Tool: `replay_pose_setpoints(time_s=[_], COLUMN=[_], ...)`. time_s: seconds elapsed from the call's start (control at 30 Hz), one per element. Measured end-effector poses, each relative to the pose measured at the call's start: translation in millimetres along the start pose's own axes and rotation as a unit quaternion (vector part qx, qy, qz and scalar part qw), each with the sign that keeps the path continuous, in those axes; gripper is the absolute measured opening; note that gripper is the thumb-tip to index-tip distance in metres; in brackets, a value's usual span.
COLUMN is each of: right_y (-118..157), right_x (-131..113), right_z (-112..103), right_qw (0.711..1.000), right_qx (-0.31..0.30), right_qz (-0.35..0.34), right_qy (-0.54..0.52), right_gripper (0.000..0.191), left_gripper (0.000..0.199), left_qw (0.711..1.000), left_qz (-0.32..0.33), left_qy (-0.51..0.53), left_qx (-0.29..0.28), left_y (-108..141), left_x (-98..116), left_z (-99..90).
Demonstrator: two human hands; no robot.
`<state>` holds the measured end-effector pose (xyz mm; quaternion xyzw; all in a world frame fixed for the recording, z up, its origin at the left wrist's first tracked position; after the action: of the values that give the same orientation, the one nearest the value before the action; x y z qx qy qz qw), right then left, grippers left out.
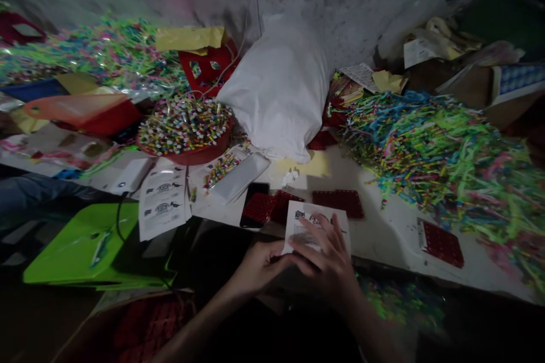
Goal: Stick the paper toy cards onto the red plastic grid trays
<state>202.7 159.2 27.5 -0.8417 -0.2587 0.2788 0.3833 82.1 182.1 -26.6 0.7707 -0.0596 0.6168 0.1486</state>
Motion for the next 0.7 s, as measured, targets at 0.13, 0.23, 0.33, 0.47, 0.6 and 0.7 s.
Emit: replay_pose_setpoints(time_s=[0.13,0.23,0.33,0.47,0.6,0.7], right_y=[-1.7,-5.1,-8.3,-10.3,-10.0,-1.8], right_x=[-4.0,-4.7,-6.2,-8.6,-7.0,-4.4], right_z=[5.7,0.7,-5.2,-5.4,-2.1,6.1], right_qw=[0.998,0.995,0.994,0.995,0.996,0.99], right_qx=[-0.011,0.003,0.018,0.003,-0.037,-0.095], right_qz=[0.022,0.007,-0.023,-0.062,-0.071,-0.066], right_qy=[-0.062,-0.096,-0.109,-0.072,-0.047,-0.079], right_gripper=[0.022,0.021,0.027,0.027,0.021,0.025], left_gripper=[0.03,0.028,0.027,0.027,0.028,0.026], left_qw=[0.999,0.998,0.994,0.986,0.985,0.986], left_qz=[0.014,0.015,0.005,-0.042,-0.089,-0.068], left_qy=[-0.041,-0.008,0.03,0.09,0.087,0.07], left_qx=[-0.011,-0.068,-0.107,-0.135,-0.123,-0.138], left_y=[3.1,6.5,7.6,6.8,4.0,3.2], left_x=[5.3,14.7,22.6,23.2,13.3,13.4], left_z=[0.8,5.2,7.3,9.0,7.4,10.3])
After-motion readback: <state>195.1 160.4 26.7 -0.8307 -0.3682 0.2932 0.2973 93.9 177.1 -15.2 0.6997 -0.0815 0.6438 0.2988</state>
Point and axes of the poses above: each hand's wrist, its own y-axis away from the middle knuckle, its own z-axis out of the palm, x = y × z, the point moved 7 cm from there along -y, towards the middle knuckle, and after that the axes turned 14 degrees about x, right-handed, at the moved point
